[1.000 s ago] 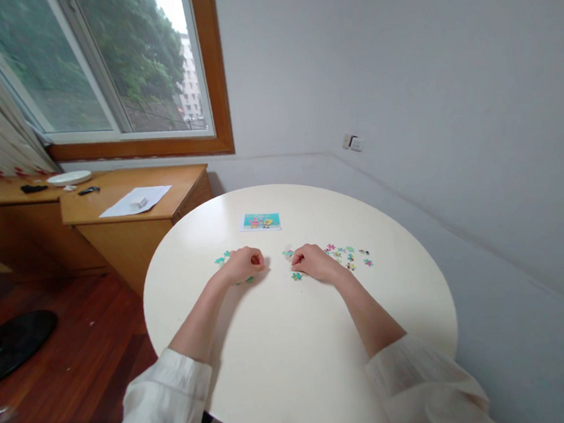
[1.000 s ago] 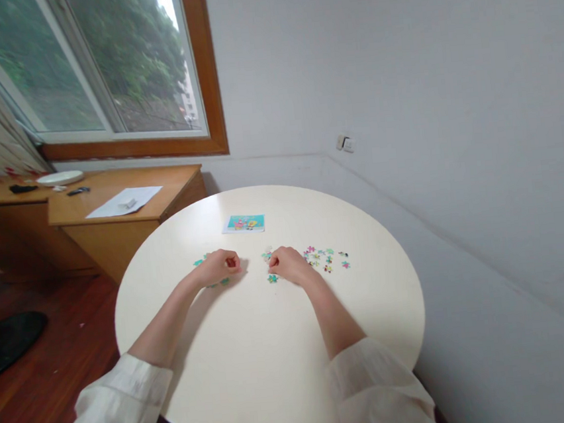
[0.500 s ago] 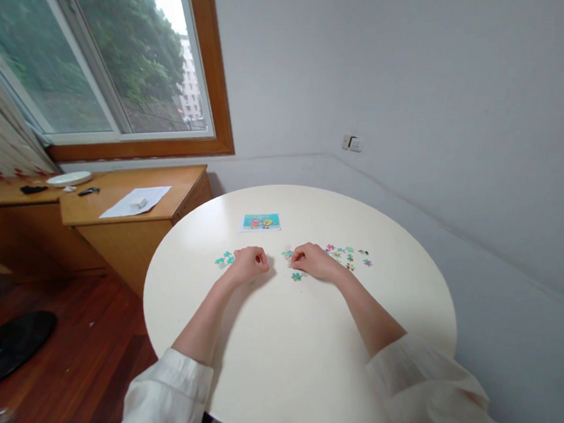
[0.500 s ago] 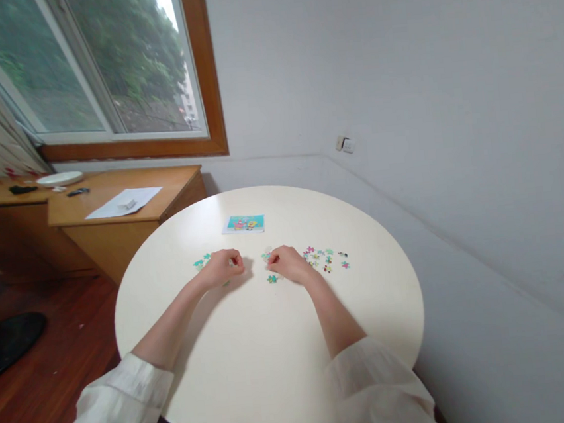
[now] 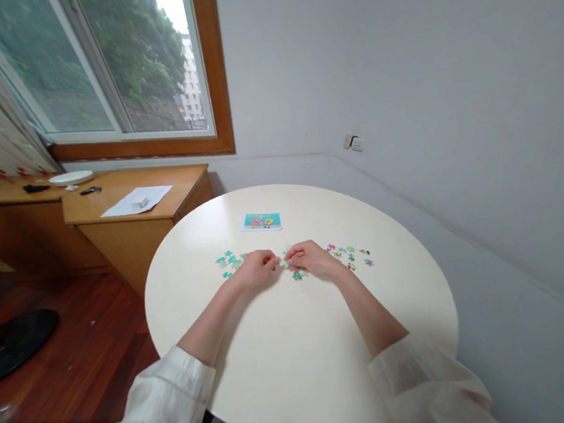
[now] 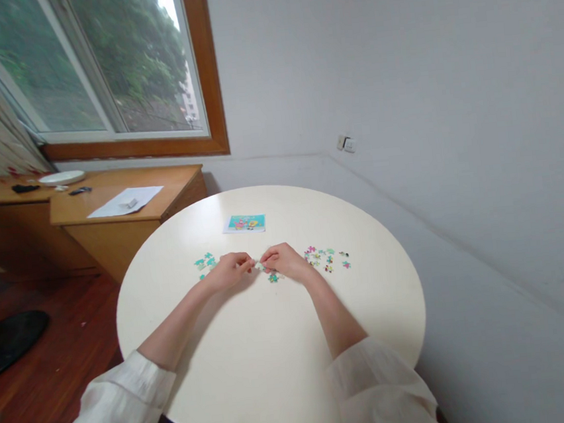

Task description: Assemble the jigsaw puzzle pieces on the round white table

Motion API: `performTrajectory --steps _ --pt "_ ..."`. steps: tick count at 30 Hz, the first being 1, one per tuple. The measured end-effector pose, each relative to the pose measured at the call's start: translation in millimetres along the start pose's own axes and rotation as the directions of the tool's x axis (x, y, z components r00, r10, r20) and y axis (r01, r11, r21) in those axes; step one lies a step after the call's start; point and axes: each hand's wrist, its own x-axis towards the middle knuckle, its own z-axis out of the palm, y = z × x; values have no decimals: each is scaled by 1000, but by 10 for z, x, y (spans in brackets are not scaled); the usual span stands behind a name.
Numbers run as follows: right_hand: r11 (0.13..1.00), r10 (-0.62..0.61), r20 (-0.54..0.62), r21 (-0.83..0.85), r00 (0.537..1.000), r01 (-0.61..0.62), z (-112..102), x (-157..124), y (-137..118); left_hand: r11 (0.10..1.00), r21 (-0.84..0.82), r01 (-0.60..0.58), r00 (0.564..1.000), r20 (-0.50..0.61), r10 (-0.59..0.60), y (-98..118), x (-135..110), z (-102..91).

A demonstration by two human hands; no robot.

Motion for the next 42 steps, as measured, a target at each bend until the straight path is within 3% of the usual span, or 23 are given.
performTrajectory --steps 8,14,23,28,34,42 --pt "1000 -22 55 -5 998 23 61 -42 -65 991 -105 -77 995 61 84 -7 -5 14" --pt "999 -21 -1 -34 1000 21 -28 -123 -46 987 -156 -31 992 113 49 -28 -8 -59" --pt "993 -20 -64 -121 998 12 -182 -202 94 985 -174 -15 937 342 75 -23 -77 -234" --pt "976 -25 -52 -217 998 14 -156 -225 108 989 -145 10 899 435 55 -62 -101 -304" --pt "944 -28 -48 -329 998 11 -175 -292 106 994 -99 45 889 459 6 -99 -127 -367" --pt "827 -111 -64 -559 992 56 -159 -307 112 995 -38 90 873 484 -61 -115 -143 -419"
